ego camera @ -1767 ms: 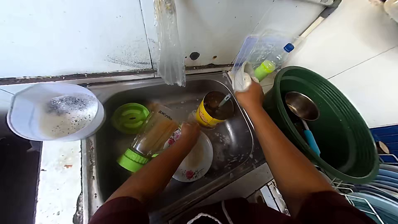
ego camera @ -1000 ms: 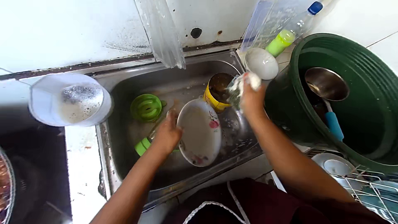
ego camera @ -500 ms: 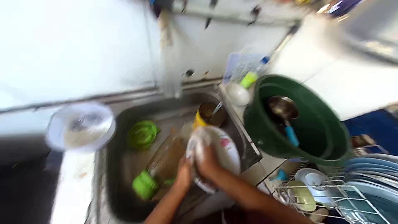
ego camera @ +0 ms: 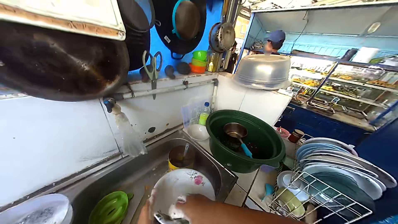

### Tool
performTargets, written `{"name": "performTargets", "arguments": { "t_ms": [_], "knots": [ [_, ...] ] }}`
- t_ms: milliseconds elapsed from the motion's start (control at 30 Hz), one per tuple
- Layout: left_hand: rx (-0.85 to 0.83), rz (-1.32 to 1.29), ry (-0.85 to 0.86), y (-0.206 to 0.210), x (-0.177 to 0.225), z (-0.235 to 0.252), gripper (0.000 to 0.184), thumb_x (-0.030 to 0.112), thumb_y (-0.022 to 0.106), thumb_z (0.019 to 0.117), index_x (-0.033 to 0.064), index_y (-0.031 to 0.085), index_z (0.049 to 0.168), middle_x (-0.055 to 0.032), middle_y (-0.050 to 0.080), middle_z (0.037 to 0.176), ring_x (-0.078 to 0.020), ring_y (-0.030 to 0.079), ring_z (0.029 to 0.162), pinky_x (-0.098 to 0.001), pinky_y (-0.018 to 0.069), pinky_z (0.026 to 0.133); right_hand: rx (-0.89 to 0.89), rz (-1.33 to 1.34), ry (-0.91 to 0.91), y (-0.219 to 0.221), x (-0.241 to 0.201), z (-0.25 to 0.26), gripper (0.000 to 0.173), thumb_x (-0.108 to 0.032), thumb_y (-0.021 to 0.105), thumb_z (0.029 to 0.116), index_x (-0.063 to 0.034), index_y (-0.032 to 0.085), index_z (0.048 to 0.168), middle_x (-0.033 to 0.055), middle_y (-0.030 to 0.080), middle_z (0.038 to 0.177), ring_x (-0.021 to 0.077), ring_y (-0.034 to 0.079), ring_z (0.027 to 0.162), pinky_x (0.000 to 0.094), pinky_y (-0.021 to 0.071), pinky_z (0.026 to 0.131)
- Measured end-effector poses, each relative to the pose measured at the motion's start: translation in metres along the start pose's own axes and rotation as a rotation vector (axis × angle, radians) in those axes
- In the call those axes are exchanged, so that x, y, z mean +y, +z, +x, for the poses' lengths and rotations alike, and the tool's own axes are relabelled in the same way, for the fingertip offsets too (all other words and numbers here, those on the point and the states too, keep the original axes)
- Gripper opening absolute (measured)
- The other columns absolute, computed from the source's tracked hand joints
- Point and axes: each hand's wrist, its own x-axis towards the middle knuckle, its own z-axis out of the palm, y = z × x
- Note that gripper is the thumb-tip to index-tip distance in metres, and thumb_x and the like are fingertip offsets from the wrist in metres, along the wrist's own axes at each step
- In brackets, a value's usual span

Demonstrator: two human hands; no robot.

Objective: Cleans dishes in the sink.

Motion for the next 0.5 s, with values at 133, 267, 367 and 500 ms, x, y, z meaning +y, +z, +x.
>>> {"name": "performTargets", "arguments": {
  "t_ms": [133,267,367,500],
  "knots": [
    [-0.073,0.091,-0.163,0.012,0.009,-0.012,0.078,0.061,0.009,0.1065,0.0023,0.049,0.136,-0.0208,0.069,0.105,-0.0299,0.07,0.085,-0.0467,0.0595,0.075,0.156,0.026,0.07,-0.031,-0.004,-0.015,0.037,-0.007,0.077,0.0826,-0.0049,0.071,0.119,0.0185,0.07,0.119,0.0347,0.066,0.112,0.0592,0.0522,0.098],
    [-0.094,0.082,0.02,0.003,-0.023,-0.011,0.069,0.051,0.013,0.1097,-0.0002,0.041,0.147,-0.0197,0.062,0.125,-0.0253,0.065,0.104,-0.0452,0.0553,0.089,0.593,0.814,0.144,-0.057,0.001,-0.03,0.038,-0.003,0.071,0.088,0.0046,0.062,0.125,0.0138,0.067,0.114,0.0165,0.065,0.103,0.0357,0.0547,0.095],
    [-0.016,-0.126,0.088,-0.005,-0.026,-0.019,0.044,0.036,0.024,0.1121,0.0076,0.051,0.131,-0.007,0.069,0.107,-0.0149,0.068,0.095,-0.0385,0.0597,0.08,0.744,1.099,0.251,-0.048,0.019,-0.039,0.031,-0.012,0.064,0.0993,0.0004,0.057,0.127,0.0119,0.068,0.108,0.0163,0.068,0.094,0.0371,0.0593,0.086],
    [0.121,-0.022,0.319,-0.014,-0.02,-0.029,0.032,0.017,0.037,0.1103,-0.0033,0.055,0.127,-0.0063,0.067,0.104,-0.0075,0.066,0.091,-0.0311,0.0578,0.085,0.643,0.426,0.586,-0.035,0.06,-0.032,0.044,-0.028,0.068,0.0972,0.0003,0.063,0.131,0.02,0.067,0.128,0.0294,0.064,0.121,0.0491,0.0487,0.108]
  ]
}}
